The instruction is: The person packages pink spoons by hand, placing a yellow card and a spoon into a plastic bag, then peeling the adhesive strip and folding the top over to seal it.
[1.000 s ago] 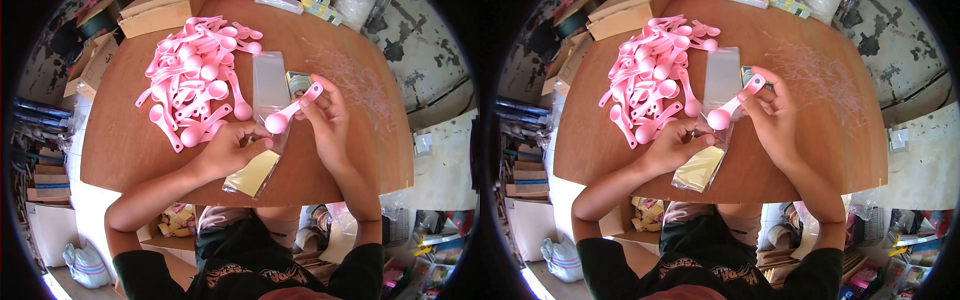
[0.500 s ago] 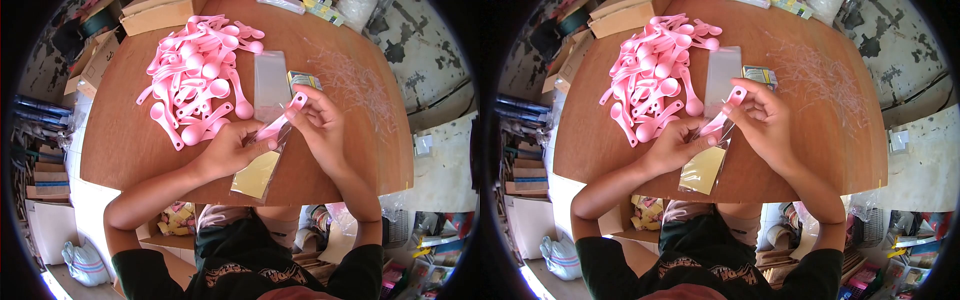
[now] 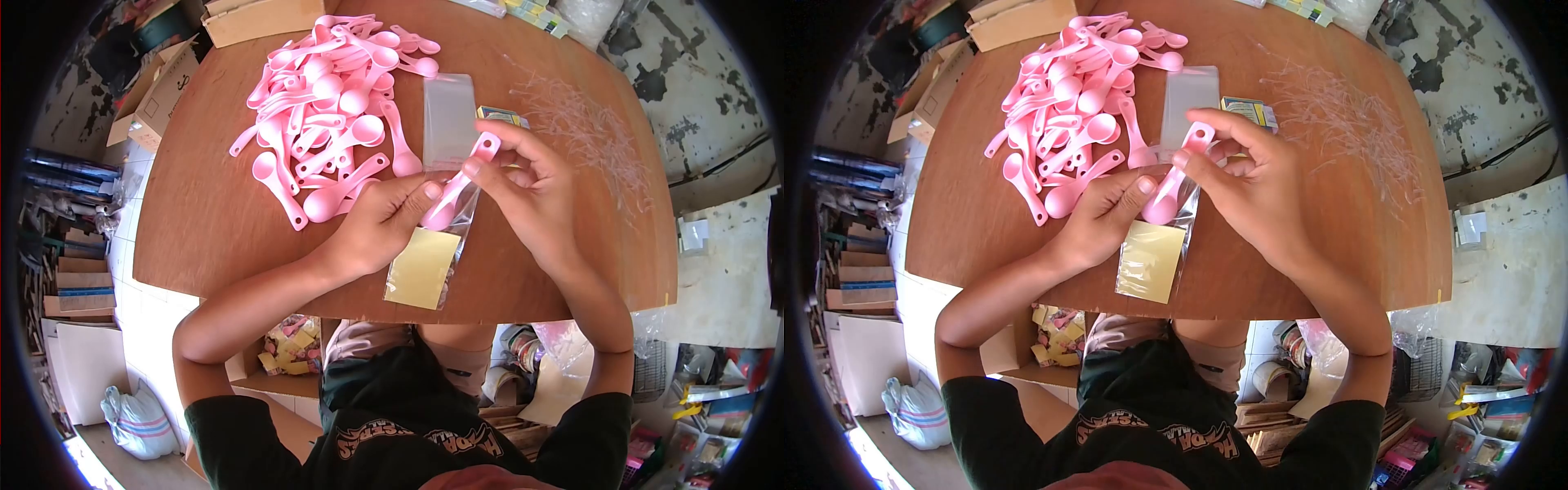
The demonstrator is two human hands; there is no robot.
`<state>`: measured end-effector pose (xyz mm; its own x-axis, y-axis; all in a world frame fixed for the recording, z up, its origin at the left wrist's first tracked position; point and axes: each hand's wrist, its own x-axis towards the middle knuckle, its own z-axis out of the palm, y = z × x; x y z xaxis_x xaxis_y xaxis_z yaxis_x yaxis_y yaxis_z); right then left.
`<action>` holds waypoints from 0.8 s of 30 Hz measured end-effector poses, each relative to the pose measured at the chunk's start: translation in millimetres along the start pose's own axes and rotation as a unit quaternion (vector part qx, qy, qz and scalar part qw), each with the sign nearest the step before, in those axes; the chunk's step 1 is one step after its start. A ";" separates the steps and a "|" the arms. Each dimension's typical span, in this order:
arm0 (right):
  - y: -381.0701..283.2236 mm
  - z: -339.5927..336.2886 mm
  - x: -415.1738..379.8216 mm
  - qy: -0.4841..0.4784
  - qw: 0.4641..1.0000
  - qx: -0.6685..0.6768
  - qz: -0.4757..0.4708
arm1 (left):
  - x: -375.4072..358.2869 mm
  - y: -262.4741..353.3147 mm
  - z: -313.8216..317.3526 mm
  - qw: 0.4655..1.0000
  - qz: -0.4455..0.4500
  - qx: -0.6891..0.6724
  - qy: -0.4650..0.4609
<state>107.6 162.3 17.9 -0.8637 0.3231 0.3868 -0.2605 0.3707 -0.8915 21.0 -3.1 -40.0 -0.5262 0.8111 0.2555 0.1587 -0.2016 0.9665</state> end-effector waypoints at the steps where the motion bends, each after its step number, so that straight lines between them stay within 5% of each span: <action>1: -1.6 2.5 -0.8 0.003 1.000 -0.009 0.001 | 0.2 -0.1 0.5 1.000 0.023 0.000 0.011; 11: -16.7 -11.0 1.7 -0.116 0.991 0.011 0.060 | -5.7 12.0 -2.8 0.998 0.041 0.040 -0.017; 14: -51.1 -24.2 16.6 -0.014 0.998 -0.068 -0.001 | -4.8 12.9 2.1 0.993 0.107 -0.009 0.045; 17: -72.3 -40.4 39.7 0.127 0.970 -0.135 -0.157 | -6.2 16.9 -7.8 0.996 0.059 0.045 0.045; 20: -56.1 -45.0 68.9 0.080 0.960 -0.173 -0.205 | -6.6 17.0 -10.5 0.995 0.023 0.063 0.068; 21: -65.6 -29.8 71.5 0.037 0.934 -0.322 -0.152 | -6.4 16.3 -9.5 0.995 0.028 0.062 0.073; 22: -61.5 -31.2 71.6 0.041 0.933 -0.324 -0.148 | -5.6 16.7 -8.7 0.995 0.032 0.062 0.075; 24: -49.5 -30.7 76.0 0.005 0.915 -0.327 -0.235 | -2.3 18.6 -10.3 0.995 0.029 0.062 0.070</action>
<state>68.1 195.3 98.6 -0.7177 0.0010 0.6964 -0.2856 0.9116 -0.2956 16.6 -14.4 -22.4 -0.6237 0.7135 0.3192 0.2888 -0.1691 0.9423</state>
